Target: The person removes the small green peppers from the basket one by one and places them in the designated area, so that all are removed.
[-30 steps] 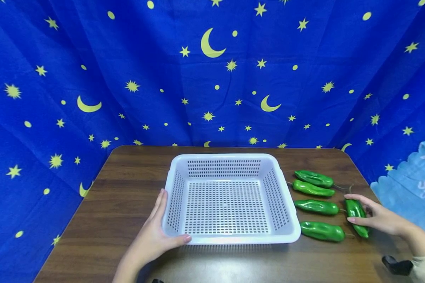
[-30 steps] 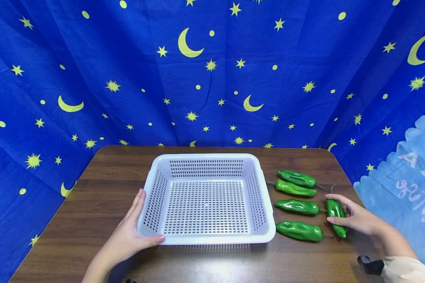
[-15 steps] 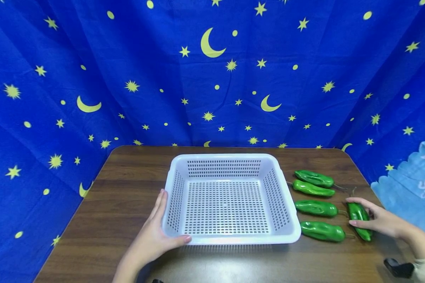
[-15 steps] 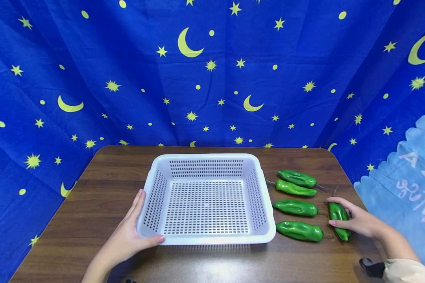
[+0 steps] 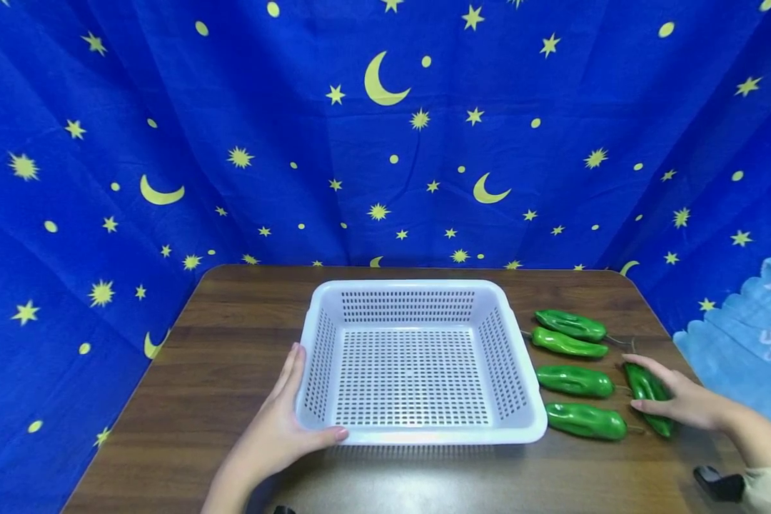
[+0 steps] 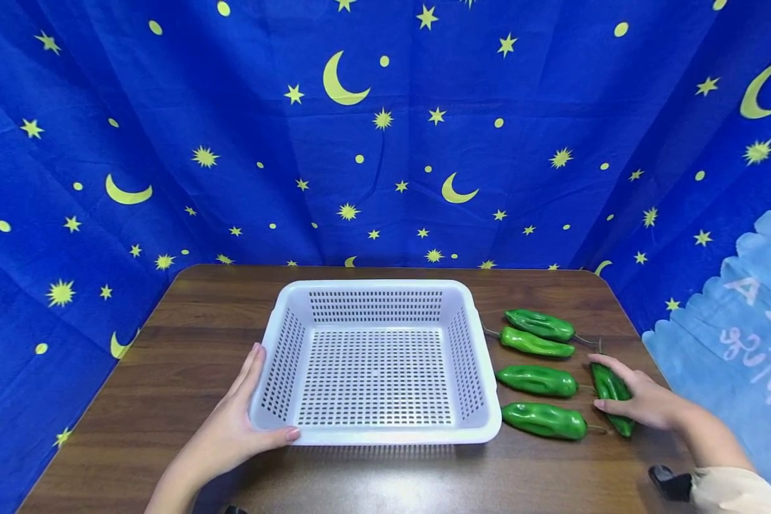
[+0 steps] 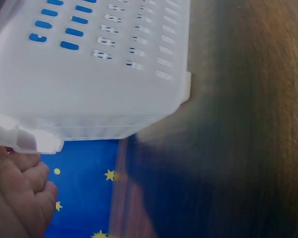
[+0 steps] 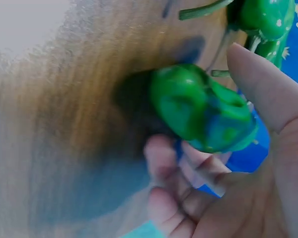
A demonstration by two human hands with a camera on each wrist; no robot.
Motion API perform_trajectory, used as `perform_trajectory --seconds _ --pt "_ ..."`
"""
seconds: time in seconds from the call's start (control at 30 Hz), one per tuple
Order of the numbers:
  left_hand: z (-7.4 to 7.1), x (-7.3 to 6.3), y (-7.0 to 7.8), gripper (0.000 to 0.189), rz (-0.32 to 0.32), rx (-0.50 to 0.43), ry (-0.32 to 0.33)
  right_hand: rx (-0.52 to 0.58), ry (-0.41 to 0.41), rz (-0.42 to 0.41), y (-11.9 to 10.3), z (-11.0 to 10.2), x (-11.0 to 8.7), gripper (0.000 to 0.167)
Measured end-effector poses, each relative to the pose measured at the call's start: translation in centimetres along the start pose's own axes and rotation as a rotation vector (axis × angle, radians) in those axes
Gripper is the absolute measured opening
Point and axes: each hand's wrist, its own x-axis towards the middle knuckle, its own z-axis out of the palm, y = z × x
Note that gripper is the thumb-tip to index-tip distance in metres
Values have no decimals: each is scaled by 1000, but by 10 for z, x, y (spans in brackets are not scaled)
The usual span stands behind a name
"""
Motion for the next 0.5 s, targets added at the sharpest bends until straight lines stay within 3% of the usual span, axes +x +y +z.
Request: perform_trajectory --seconds 0.13,0.23,0.37,0.5 --pt "-2 -1 1 138 21 44 11 -76 -4 59 -9 -7 -3 88" --pt "-4 -2 1 140 52 95 27 -105 33 110 -19 -13 -2 83" --pt "-8 -3 4 138 85 152 39 -154 149 116 -39 -20 7 71" --pt "-14 -5 12 131 89 259 70 -251 282 76 -75 -24 18 65"
